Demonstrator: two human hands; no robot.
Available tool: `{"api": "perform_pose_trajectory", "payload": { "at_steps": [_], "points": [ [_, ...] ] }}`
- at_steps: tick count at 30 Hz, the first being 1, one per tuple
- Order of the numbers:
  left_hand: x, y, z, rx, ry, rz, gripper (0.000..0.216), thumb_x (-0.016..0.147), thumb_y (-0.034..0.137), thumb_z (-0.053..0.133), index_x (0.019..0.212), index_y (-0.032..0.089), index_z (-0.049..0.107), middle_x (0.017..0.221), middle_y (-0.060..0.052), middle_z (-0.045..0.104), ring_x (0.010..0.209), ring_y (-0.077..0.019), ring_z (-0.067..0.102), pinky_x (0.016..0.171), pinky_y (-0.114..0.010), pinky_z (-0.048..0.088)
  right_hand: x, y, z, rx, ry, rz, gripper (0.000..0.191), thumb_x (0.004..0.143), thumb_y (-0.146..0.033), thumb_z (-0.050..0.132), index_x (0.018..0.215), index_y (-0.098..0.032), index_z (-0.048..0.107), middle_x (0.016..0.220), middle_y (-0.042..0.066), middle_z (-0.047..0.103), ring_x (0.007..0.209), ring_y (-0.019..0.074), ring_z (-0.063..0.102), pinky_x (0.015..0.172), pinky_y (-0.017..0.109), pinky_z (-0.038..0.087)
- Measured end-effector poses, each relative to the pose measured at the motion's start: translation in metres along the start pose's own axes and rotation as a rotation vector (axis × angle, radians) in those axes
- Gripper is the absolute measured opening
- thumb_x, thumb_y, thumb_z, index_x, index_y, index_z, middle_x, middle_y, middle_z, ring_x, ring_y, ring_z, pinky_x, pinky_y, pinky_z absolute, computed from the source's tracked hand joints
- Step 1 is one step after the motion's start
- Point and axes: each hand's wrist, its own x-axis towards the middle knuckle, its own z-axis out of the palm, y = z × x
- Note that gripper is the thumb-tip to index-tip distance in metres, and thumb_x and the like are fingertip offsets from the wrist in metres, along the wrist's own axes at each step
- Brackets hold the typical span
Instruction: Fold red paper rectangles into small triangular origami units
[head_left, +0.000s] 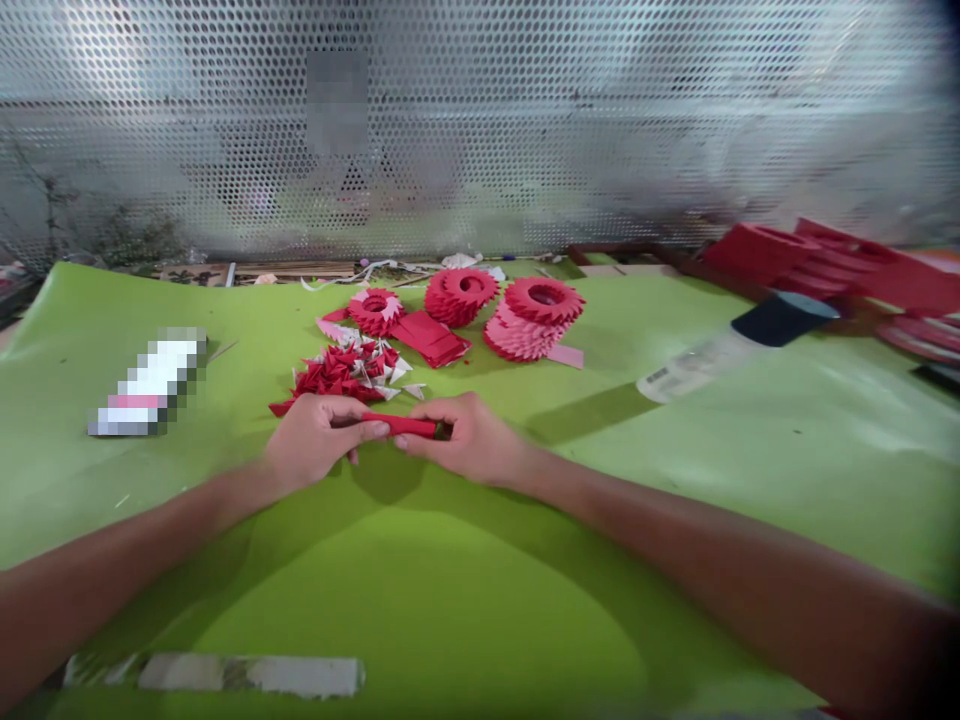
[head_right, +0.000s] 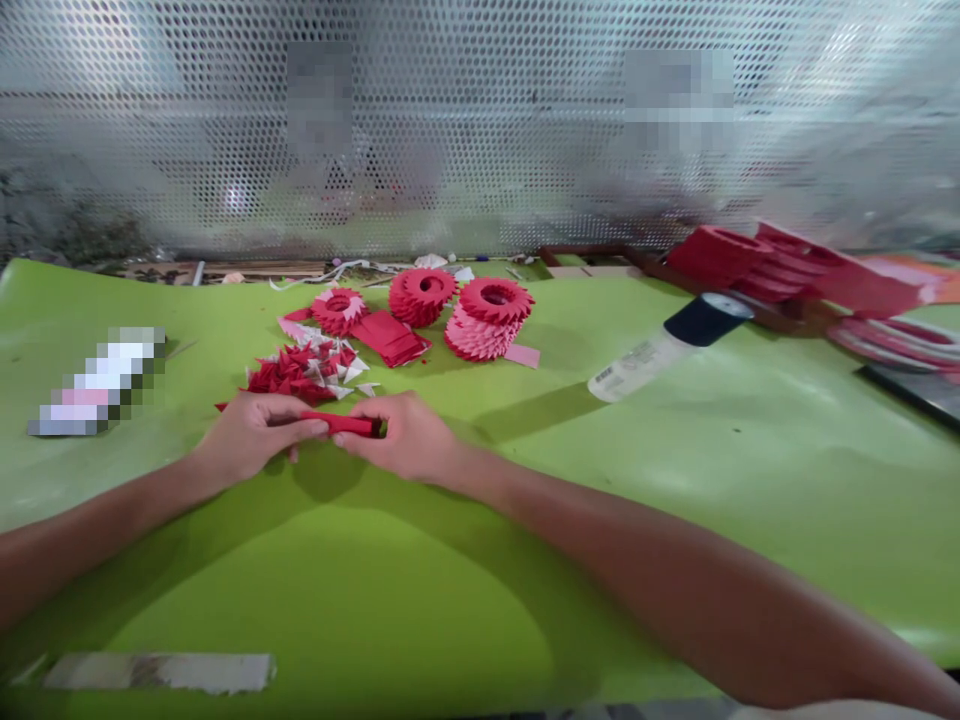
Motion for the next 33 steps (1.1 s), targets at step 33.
{"api": "perform_pose_trajectory", "payload": {
  "at_steps": [33],
  "points": [
    [0.002, -0.014, -0.004, -0.125, -0.162, 0.186, 0.060, 0.098, 0.063, 0.038, 0.096, 0.016, 0.075, 0.079, -0.008, 0.072, 0.060, -0.0139, 0.059, 0.052, -0.025, 0.044, -0.005, 0.021, -0.007, -0.477, 0.335, -0.903, 0.015, 0.096, -0.023, 0.061, 0.098, -0.020, 0.075, 0.076, 0.002, 0.076, 0.063, 0.0134, 0.067, 0.057, 0.026, 0.054]
  ]
}}
